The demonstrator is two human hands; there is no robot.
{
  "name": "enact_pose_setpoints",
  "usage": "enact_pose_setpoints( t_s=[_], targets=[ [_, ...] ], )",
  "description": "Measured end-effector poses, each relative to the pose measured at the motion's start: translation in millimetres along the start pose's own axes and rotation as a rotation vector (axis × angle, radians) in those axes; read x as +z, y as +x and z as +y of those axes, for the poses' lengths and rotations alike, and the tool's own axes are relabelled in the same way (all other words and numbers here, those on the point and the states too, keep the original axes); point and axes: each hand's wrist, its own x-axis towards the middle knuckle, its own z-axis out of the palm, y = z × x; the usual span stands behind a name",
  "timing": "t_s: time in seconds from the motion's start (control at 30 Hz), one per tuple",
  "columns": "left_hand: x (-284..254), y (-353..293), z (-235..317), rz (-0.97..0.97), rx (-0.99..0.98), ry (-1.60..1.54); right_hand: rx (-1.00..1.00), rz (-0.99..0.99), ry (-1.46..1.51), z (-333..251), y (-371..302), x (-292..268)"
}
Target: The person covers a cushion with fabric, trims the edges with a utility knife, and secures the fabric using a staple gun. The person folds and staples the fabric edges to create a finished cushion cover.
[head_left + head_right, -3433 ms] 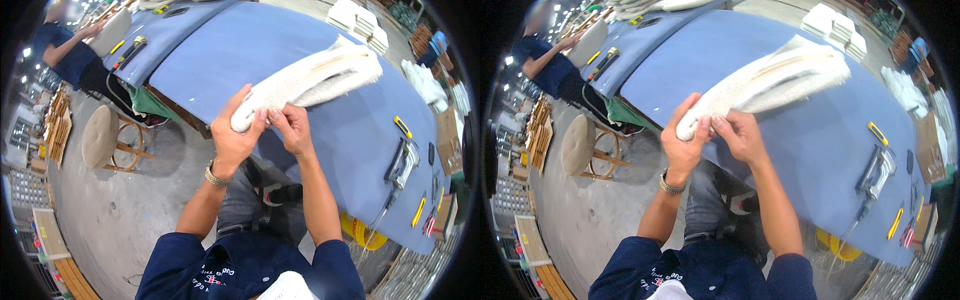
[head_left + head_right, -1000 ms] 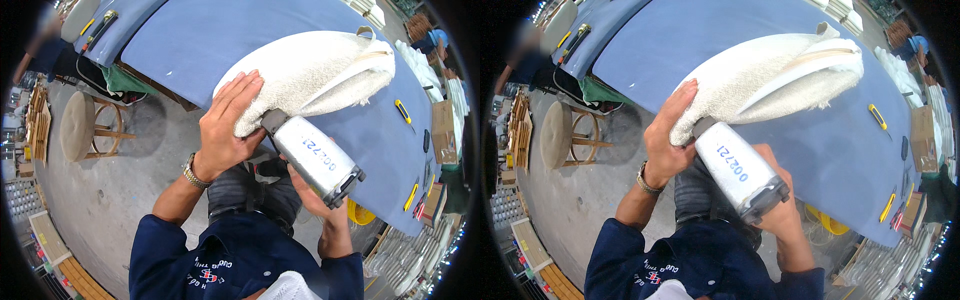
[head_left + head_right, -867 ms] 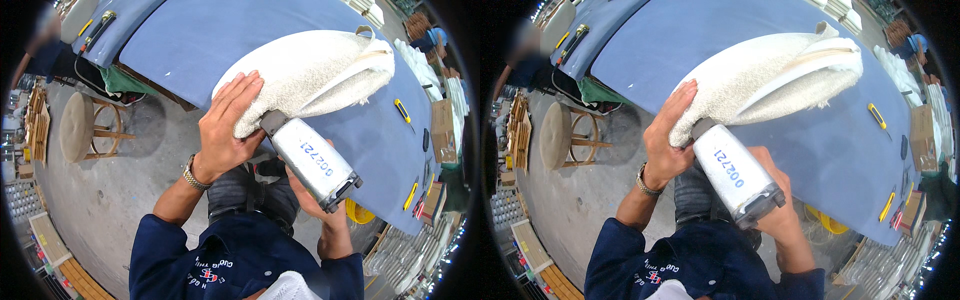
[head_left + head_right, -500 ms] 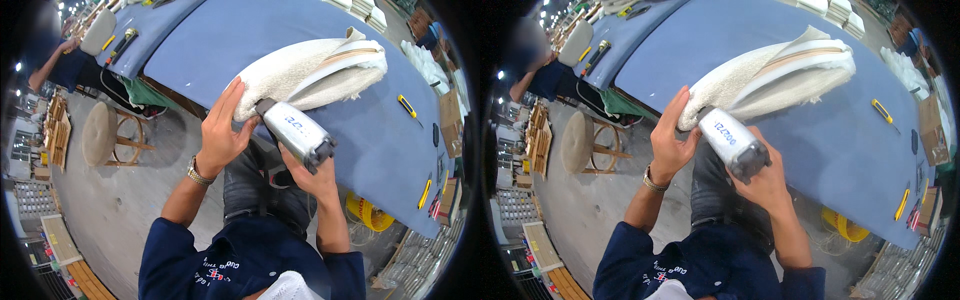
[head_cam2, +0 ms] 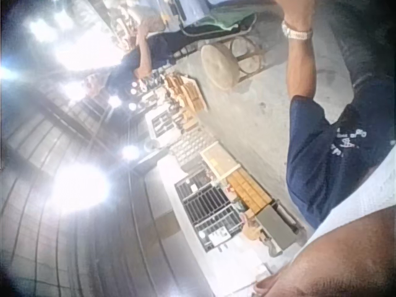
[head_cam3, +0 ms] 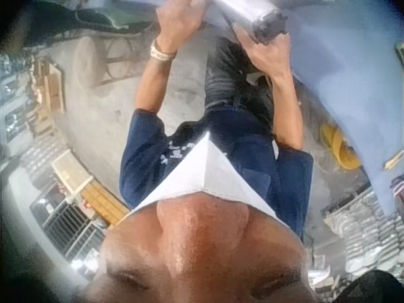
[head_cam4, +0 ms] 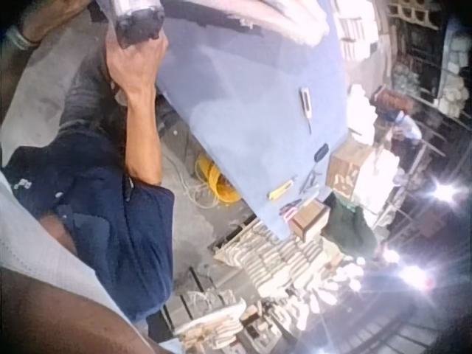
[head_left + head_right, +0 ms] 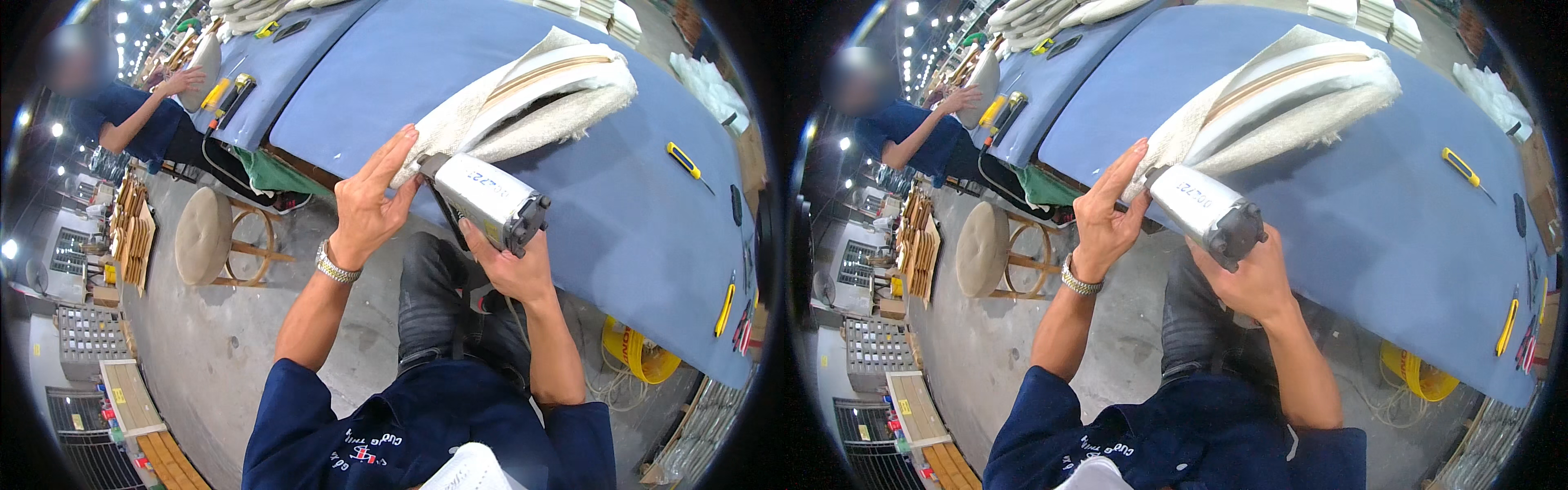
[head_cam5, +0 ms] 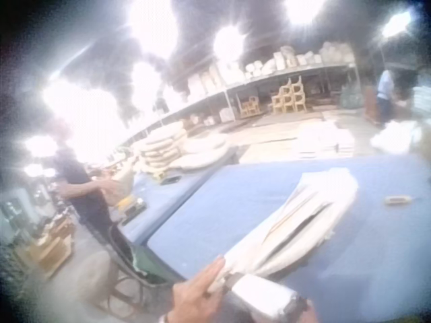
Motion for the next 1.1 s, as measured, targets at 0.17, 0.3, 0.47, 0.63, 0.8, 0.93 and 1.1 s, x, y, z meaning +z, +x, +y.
enact_pose_setpoints(
  t_s=[0.17,0.3,0.47,0.63,0.8,0.93,1.1],
  targets=[
    [2.2,-0.3,-7.7,0.035,0.045,0.027,-0.152,-0.049,-0.17,-5.4,4.2,-2.8],
    [5.3,0.9,-10.7,0.054,0.073,0.041,-0.14,-0.082,-0.164,-1.9,7.7,-1.2],
    [6.4,-3.7,-6.9,0.046,0.047,0.022,-0.129,-0.127,-0.269,-11.2,9.5,-1.8],
    [7.7,-8.4,-4.3,0.046,0.04,0.015,-0.026,-0.122,-0.251,-31.3,8.5,1.1],
    [9.4,-8.6,-4.4,0.071,0.069,-0.018,0.008,-0.141,-0.333,-35.9,5.8,2.1],
    [17.5,-16.4,4.0,0.058,-0.039,-0.042,-0.164,-0.068,-0.381,-9.2,-8.0,-4.4],
    [20.8,-35.7,8.8,0.035,-0.146,-0.011,0.061,-0.026,-0.324,-14.2,-37.0,-12.8]
  ],
)
